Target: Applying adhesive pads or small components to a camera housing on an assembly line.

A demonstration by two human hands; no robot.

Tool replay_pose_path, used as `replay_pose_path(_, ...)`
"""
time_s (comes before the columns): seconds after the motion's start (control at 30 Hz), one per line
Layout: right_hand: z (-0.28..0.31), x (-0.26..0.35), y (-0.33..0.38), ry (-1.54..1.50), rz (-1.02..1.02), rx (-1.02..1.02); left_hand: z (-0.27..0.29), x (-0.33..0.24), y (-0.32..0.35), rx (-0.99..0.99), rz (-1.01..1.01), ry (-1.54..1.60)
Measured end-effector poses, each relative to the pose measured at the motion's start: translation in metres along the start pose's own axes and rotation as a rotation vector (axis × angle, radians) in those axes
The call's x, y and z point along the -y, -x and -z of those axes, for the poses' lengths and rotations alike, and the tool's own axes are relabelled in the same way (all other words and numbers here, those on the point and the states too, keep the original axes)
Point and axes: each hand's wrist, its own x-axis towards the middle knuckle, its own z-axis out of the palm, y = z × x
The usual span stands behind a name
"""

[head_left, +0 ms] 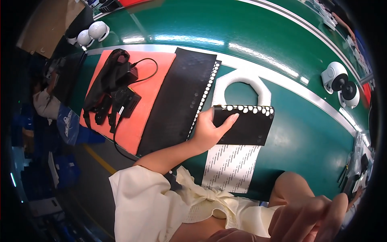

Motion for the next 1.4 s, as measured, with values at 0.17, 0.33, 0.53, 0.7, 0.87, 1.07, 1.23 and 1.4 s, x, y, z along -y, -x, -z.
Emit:
replay_pose_path(0.17, -0.003, -0.005, 0.013, 0.22, 0.066, -0.116, 0.003, 0.001, 0.0, 0.006, 0.018, 0.004)
replay_pose_path(0.33, 0.018, -0.015, 0.024, 0.086, 0.192, 0.149, 0.0, -0.001, -0.001, -0.01, -0.014, 0.001)
replay_pose_path(0.53, -0.005, 0.007, 0.024, 0.181, -0.127, 0.05, 0.001, 0.0, 0.0, 0.017, -0.003, -0.015)
replay_pose_path(0.7, 0.01, 0.01, 0.056, 0.88, 0.017, 0.137, 0.0, -0.001, 0.001, 0.003, 0.007, 0.025)
replay_pose_path(0.87, 0.015, 0.006, 0.061, 0.811, 0.069, 0.234, -0.003, 0.0, -0.001, -0.009, 0.0, 0.021)
replay_pose_path(1.07, 0.015, -0.02, 0.066, 0.222, 0.213, -0.001, -0.001, -0.001, -0.001, -0.026, -0.007, 0.037)
replay_pose_path(1.23, 0.011, -0.057, 0.067, -0.272, 0.321, -0.139, -0.001, 0.0, -0.001, -0.001, -0.012, 0.018)
replay_pose_path(1.4, 0.02, -0.026, 0.037, -0.13, -0.03, 0.053, -0.001, -0.001, 0.0, -0.01, 0.008, -0.002)
